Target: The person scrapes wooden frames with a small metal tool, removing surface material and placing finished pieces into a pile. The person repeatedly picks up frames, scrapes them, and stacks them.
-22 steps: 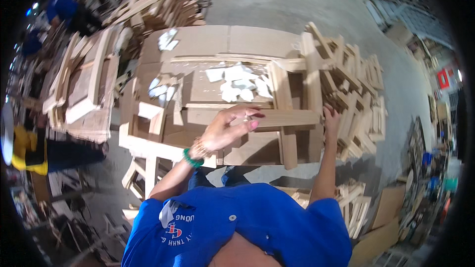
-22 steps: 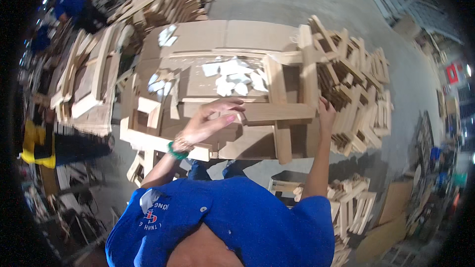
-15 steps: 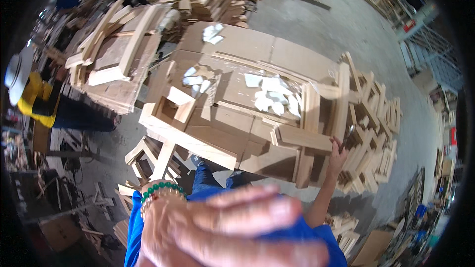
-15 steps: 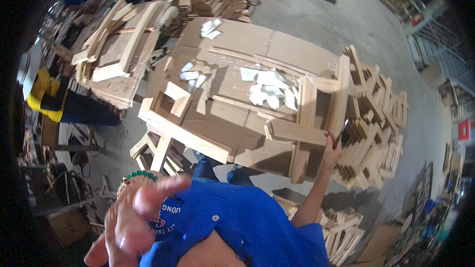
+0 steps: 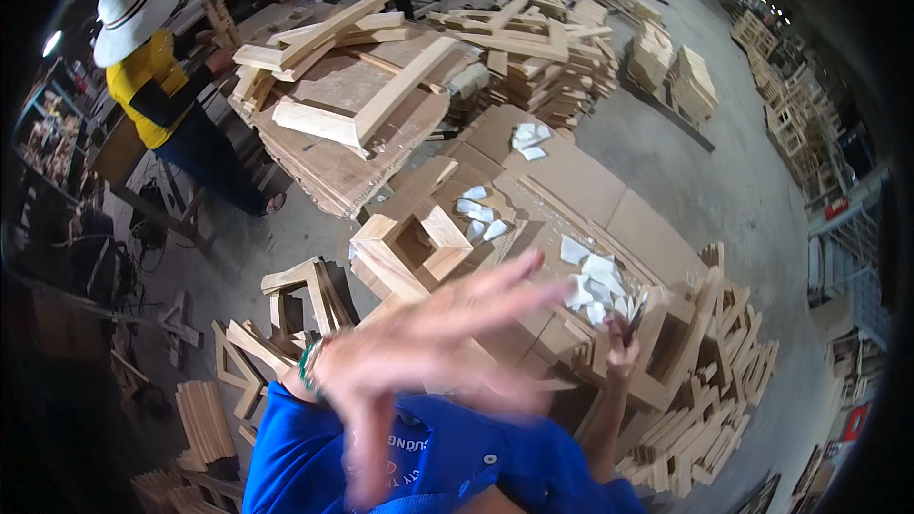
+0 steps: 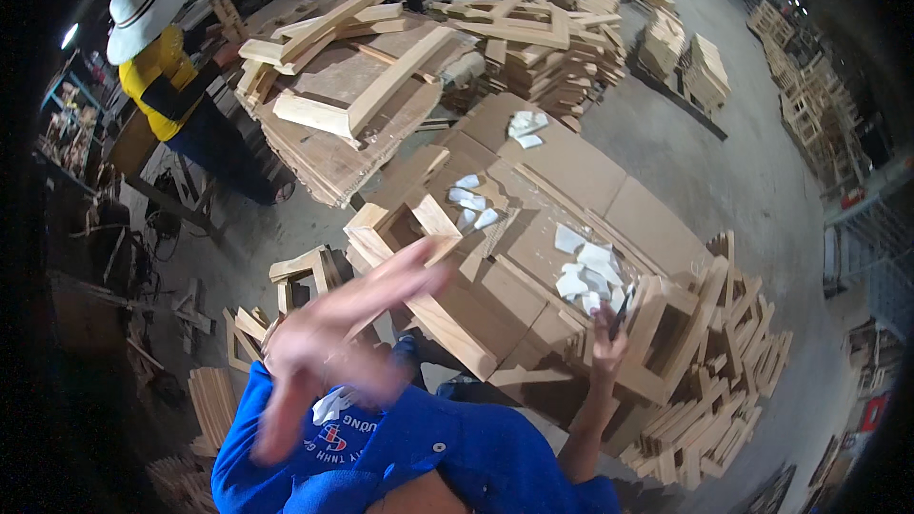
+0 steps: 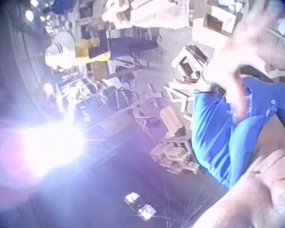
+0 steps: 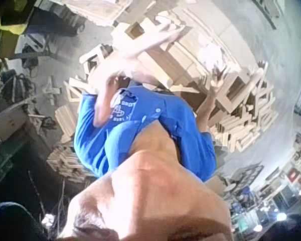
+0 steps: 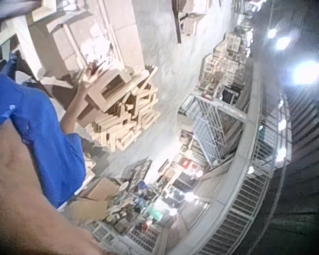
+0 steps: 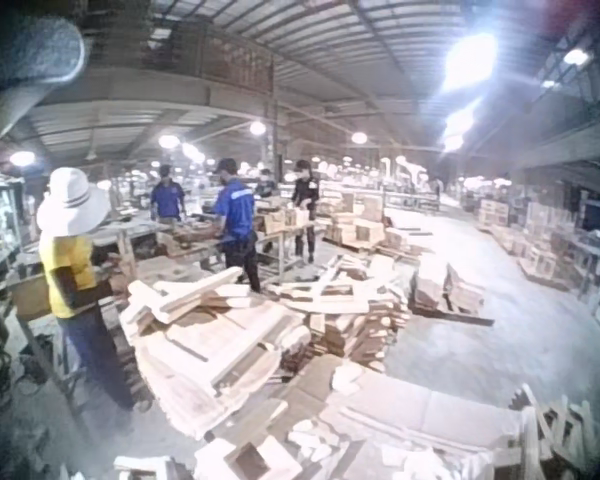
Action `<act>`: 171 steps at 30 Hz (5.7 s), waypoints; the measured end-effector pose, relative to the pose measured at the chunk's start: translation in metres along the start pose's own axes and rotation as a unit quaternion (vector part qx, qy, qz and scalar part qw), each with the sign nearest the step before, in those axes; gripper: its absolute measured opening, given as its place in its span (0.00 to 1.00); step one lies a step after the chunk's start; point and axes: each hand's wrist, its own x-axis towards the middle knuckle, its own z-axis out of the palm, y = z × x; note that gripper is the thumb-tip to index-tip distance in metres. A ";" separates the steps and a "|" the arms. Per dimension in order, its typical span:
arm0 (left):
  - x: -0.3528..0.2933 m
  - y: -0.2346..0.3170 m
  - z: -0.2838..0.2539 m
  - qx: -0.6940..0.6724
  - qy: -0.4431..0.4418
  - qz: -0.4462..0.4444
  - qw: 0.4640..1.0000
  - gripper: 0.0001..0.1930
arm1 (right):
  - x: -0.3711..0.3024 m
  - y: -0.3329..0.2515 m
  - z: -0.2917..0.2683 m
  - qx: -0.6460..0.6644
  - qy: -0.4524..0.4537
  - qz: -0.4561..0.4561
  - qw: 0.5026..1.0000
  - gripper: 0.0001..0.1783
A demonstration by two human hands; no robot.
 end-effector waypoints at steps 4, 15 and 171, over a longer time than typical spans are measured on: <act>-0.053 -0.055 -0.064 0.145 0.005 -0.367 0.919 0.34 | -0.010 -0.017 0.055 -0.060 -0.043 0.082 0.994 0.20; -0.121 -0.264 -0.316 0.672 0.059 -0.535 0.509 0.44 | -0.031 -0.005 0.120 -0.139 -0.098 0.095 0.981 0.20; 0.026 -0.146 0.173 0.097 -0.304 -0.426 0.847 0.39 | -0.157 -0.159 -0.085 -0.351 0.257 -0.252 0.864 0.15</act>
